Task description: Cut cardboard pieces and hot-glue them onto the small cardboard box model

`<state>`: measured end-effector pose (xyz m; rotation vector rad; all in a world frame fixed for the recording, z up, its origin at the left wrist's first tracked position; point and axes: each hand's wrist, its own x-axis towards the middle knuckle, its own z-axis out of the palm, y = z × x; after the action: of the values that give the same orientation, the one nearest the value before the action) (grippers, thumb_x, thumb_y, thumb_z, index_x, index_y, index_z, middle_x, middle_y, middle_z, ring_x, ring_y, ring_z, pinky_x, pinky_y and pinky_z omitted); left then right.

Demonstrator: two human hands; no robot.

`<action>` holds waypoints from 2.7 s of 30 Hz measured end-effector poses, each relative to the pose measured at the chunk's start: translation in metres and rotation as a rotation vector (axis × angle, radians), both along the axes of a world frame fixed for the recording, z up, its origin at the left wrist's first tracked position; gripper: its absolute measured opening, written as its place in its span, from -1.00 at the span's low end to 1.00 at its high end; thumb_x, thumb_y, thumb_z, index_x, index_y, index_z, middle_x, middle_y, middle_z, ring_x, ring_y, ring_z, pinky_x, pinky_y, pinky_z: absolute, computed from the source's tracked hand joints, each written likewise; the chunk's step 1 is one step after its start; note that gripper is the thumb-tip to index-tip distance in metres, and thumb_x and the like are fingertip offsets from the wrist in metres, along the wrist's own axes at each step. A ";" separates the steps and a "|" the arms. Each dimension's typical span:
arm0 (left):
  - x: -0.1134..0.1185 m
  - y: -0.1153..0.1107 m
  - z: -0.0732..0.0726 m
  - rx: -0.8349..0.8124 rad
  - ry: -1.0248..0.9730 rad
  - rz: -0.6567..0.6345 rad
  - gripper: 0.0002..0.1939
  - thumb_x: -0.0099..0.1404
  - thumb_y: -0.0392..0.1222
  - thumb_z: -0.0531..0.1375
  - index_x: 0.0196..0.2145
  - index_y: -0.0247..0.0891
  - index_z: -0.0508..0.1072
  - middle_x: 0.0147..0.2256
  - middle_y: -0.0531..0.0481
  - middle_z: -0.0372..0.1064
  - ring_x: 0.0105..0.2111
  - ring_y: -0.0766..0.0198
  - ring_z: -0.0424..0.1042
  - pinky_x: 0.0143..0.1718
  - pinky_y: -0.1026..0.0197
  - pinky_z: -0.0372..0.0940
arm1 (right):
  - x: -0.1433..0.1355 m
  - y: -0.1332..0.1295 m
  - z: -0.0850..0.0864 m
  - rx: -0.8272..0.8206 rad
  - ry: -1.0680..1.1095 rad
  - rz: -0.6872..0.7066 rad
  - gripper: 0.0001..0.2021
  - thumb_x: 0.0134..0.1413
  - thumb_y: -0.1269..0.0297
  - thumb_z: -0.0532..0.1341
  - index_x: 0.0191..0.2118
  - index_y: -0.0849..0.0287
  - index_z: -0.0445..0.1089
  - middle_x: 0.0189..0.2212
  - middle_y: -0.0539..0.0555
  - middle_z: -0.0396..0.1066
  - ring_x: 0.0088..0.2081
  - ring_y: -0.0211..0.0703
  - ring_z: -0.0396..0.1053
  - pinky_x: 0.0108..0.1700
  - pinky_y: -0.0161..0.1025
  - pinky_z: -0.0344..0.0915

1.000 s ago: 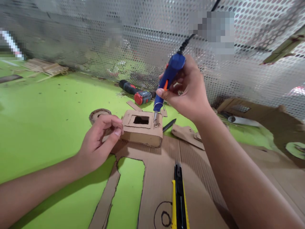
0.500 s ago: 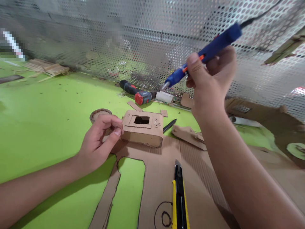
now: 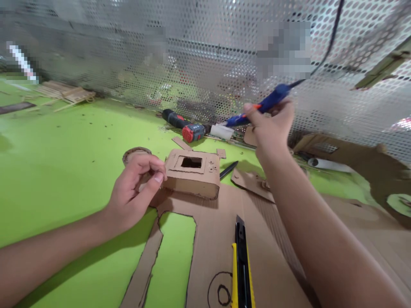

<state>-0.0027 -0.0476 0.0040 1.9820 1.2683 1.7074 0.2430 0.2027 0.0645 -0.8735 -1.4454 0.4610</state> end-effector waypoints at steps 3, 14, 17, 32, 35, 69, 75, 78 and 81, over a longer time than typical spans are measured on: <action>0.001 0.000 0.000 -0.025 -0.012 0.001 -0.77 0.50 -0.40 0.18 0.02 -0.14 0.42 -0.23 0.04 0.44 -0.24 0.30 0.48 -0.25 0.23 0.45 | -0.011 -0.003 -0.022 -0.069 -0.123 -0.138 -0.40 -0.26 0.32 0.60 -0.16 0.03 0.23 -0.19 0.03 0.38 -0.11 0.01 0.42 0.05 0.08 0.39; 0.001 -0.001 -0.002 -0.069 -0.012 0.050 -0.85 0.51 -0.32 0.22 -0.02 -0.12 0.45 -0.23 0.03 0.49 -0.24 0.26 0.52 -0.25 0.19 0.50 | -0.006 -0.007 -0.005 -0.164 -0.201 0.130 -0.59 -0.17 0.49 0.41 -0.18 0.04 0.32 -0.29 0.03 0.47 -0.41 -0.13 0.44 -0.43 -0.16 0.38; 0.000 0.000 -0.002 -0.061 -0.010 0.038 -0.86 0.52 -0.32 0.23 -0.03 -0.12 0.47 -0.24 0.05 0.46 -0.26 0.31 0.49 -0.24 0.23 0.47 | -0.008 -0.032 0.028 -0.160 -0.210 0.242 -0.71 -0.11 0.49 0.41 -0.25 0.09 0.41 -0.37 0.02 0.49 -0.46 -0.15 0.42 -0.48 -0.20 0.35; 0.022 -0.020 0.008 -0.095 -0.224 -0.103 -0.83 0.49 -0.13 0.31 -0.03 -0.12 0.42 -0.24 0.01 0.53 -0.21 0.22 0.55 -0.16 0.15 0.44 | -0.038 -0.207 0.036 -0.362 -0.541 0.770 -0.92 0.23 0.31 0.38 -0.29 0.04 0.67 -0.34 -0.01 0.67 -0.29 -0.11 0.57 -0.27 -0.20 0.43; 0.032 -0.032 0.015 -0.191 -0.352 -0.207 -0.78 0.48 -0.11 0.32 0.00 -0.09 0.38 -0.26 0.05 0.55 -0.21 0.23 0.56 -0.15 0.16 0.45 | -0.026 -0.229 0.027 -0.354 -0.502 0.646 -0.88 0.20 0.38 0.38 -0.26 0.00 0.67 -0.32 -0.02 0.67 -0.32 -0.13 0.56 -0.31 -0.21 0.41; 0.052 -0.045 0.017 -0.296 -0.414 -0.369 -0.69 0.45 -0.12 0.34 0.06 -0.08 0.35 -0.20 0.00 0.53 -0.15 0.19 0.52 -0.14 0.18 0.39 | -0.009 -0.268 0.009 -0.446 -0.258 0.390 -0.87 0.06 0.17 0.45 -0.35 0.11 0.61 -0.42 0.05 0.58 -0.42 -0.16 0.42 -0.37 -0.20 0.35; 0.049 -0.047 0.024 -0.262 -0.343 -0.323 -0.79 0.51 -0.17 0.26 0.06 -0.10 0.42 -0.16 0.00 0.56 -0.13 0.22 0.52 -0.10 0.17 0.41 | -0.004 -0.256 0.013 -0.646 -0.091 0.566 -0.85 0.01 0.20 0.47 -0.37 0.13 0.57 -0.46 0.00 0.53 -0.40 -0.22 0.44 -0.35 -0.27 0.34; 0.046 -0.046 0.028 -0.190 -0.209 -0.278 -0.94 0.49 -0.21 0.28 -0.10 -0.14 0.54 -0.22 0.03 0.55 -0.21 0.27 0.50 -0.16 0.22 0.40 | -0.004 -0.251 0.012 -0.775 0.020 0.650 -0.81 -0.05 0.19 0.53 -0.36 0.15 0.59 -0.43 0.04 0.59 -0.38 -0.24 0.49 -0.30 -0.30 0.37; 0.047 -0.045 0.028 -0.117 -0.119 -0.278 -0.95 0.47 -0.27 0.30 -0.17 -0.16 0.58 -0.25 0.06 0.55 -0.24 0.31 0.50 -0.17 0.25 0.39 | -0.004 -0.250 0.011 -0.829 0.089 0.678 -0.78 -0.14 0.24 0.58 -0.38 0.16 0.61 -0.47 0.01 0.58 -0.41 -0.29 0.48 -0.30 -0.32 0.38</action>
<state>0.0440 -0.0930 0.0320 1.8595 0.9768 1.5541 0.2389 -0.0472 0.0755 -0.9505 -1.4468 1.6672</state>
